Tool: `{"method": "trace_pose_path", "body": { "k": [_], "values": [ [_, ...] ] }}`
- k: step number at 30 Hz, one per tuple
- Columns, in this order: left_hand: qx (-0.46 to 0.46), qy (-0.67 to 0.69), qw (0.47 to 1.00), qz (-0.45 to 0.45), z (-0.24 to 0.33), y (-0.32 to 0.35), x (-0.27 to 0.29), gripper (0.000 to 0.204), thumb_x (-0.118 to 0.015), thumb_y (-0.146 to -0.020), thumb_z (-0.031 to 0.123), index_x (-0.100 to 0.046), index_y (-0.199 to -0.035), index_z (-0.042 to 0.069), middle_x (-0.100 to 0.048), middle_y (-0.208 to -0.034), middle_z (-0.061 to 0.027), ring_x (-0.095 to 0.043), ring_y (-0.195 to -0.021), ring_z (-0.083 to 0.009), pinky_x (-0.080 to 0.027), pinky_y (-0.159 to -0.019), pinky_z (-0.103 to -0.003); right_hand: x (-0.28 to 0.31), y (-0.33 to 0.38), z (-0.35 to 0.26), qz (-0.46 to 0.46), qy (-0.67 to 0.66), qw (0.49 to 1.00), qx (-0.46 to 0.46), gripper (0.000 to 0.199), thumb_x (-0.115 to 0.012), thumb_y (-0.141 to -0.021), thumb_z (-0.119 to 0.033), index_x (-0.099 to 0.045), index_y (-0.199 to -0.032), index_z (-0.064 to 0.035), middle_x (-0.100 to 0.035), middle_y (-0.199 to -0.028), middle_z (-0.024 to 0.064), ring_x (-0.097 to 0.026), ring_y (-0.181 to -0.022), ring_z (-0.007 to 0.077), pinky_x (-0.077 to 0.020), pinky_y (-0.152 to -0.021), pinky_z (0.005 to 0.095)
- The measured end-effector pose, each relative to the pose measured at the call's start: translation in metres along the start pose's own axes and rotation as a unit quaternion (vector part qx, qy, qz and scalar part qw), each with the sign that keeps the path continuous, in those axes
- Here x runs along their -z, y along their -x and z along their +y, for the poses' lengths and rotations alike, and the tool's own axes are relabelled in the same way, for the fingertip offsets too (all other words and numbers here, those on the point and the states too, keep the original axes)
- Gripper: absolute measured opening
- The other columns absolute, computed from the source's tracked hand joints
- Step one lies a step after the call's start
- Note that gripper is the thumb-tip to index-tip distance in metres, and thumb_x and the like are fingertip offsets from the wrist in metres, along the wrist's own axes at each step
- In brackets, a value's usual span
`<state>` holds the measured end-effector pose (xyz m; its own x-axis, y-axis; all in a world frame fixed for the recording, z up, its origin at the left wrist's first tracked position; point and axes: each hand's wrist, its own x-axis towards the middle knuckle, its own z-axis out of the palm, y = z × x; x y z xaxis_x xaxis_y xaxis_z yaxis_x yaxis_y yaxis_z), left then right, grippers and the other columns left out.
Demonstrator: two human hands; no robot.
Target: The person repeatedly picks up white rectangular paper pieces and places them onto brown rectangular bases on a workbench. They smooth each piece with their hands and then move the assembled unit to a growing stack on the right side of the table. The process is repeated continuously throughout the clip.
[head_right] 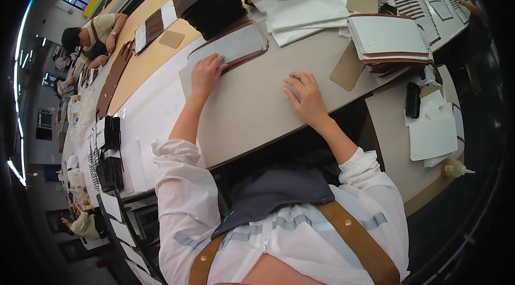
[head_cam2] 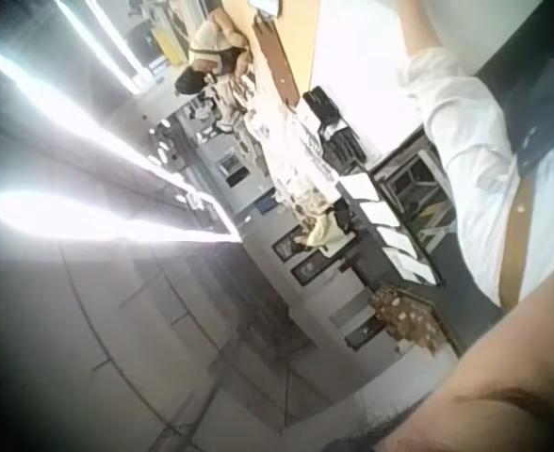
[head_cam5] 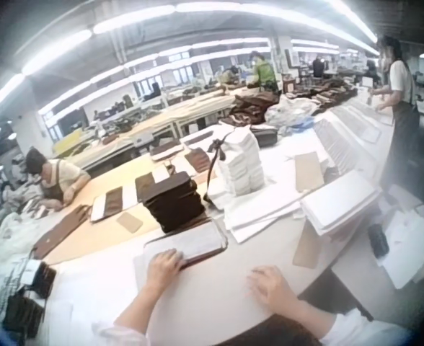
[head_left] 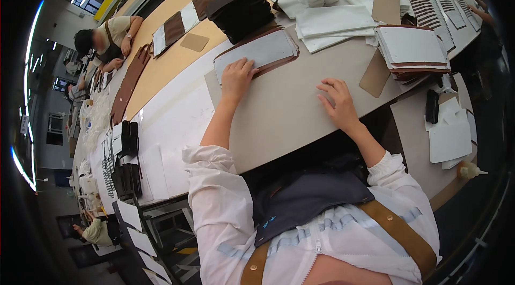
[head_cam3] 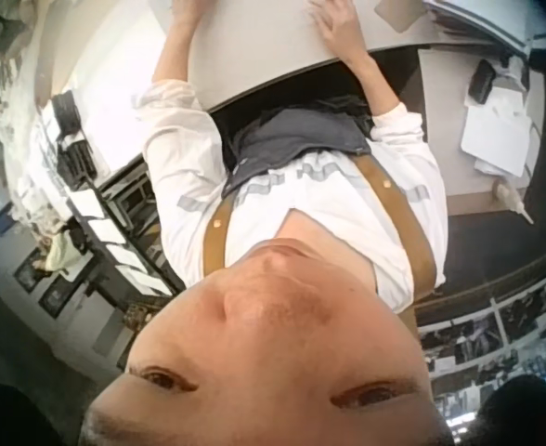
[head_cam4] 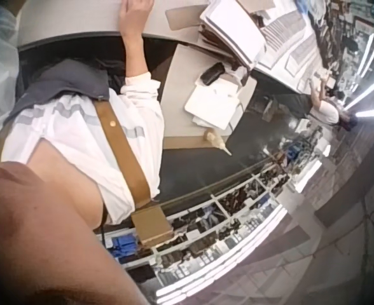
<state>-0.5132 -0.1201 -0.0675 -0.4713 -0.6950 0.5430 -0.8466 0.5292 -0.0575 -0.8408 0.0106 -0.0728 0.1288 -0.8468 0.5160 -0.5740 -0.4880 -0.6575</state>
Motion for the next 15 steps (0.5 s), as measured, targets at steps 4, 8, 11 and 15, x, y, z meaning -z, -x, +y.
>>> {"method": "trace_pose_path", "body": {
  "k": [4, 8, 11, 15],
  "values": [
    [-0.033, 0.031, 0.999, 0.009, -0.004, -0.008, 0.007, 0.015, -0.077, -0.087, 0.020, -0.070, -0.097, 0.011, -0.069, -0.101, -0.0020, -0.066, -0.097, -0.0231, -0.051, -0.086, -0.039, 0.000, 0.000, -0.003, -0.009, 0.003, 1.000, -0.009, 0.022, -0.072, -0.089, -0.006, -0.069, -0.110, -0.0008, -0.062, -0.121, 0.0142, -0.057, -0.115, 0.0336, -0.0485, -0.098, 0.0419],
    [-0.041, 0.018, 0.997, 0.058, 0.006, -0.024, 0.018, 0.009, -0.076, -0.087, 0.014, -0.068, -0.090, 0.011, -0.066, -0.093, -0.0013, -0.065, -0.093, -0.0224, -0.050, -0.087, -0.038, 0.000, 0.001, -0.001, -0.002, 0.007, 1.000, -0.010, 0.021, -0.071, -0.089, -0.005, -0.069, -0.110, -0.0010, -0.062, -0.120, 0.0137, -0.057, -0.114, 0.0332, -0.0487, -0.098, 0.0420],
    [-0.054, 0.025, 0.992, 0.107, 0.015, -0.031, 0.032, 0.010, -0.075, -0.086, 0.012, -0.066, -0.088, 0.010, -0.066, -0.092, -0.0014, -0.064, -0.092, -0.0224, -0.049, -0.088, -0.038, 0.001, 0.001, 0.000, 0.020, -0.002, 1.000, -0.020, 0.021, -0.069, -0.089, -0.003, -0.069, -0.110, -0.0012, -0.062, -0.119, 0.0134, -0.057, -0.113, 0.0330, -0.0482, -0.098, 0.0417],
    [-0.071, 0.078, 0.992, 0.076, 0.052, -0.012, 0.054, 0.011, -0.075, -0.086, 0.011, -0.065, -0.087, 0.010, -0.065, -0.092, -0.0017, -0.064, -0.091, -0.0230, -0.049, -0.089, -0.039, 0.002, 0.000, 0.004, 0.077, -0.003, 0.997, -0.026, 0.025, -0.067, -0.090, -0.001, -0.068, -0.115, -0.0019, -0.063, -0.120, 0.0132, -0.057, -0.113, 0.0331, -0.0471, -0.098, 0.0417]
  ]
}}
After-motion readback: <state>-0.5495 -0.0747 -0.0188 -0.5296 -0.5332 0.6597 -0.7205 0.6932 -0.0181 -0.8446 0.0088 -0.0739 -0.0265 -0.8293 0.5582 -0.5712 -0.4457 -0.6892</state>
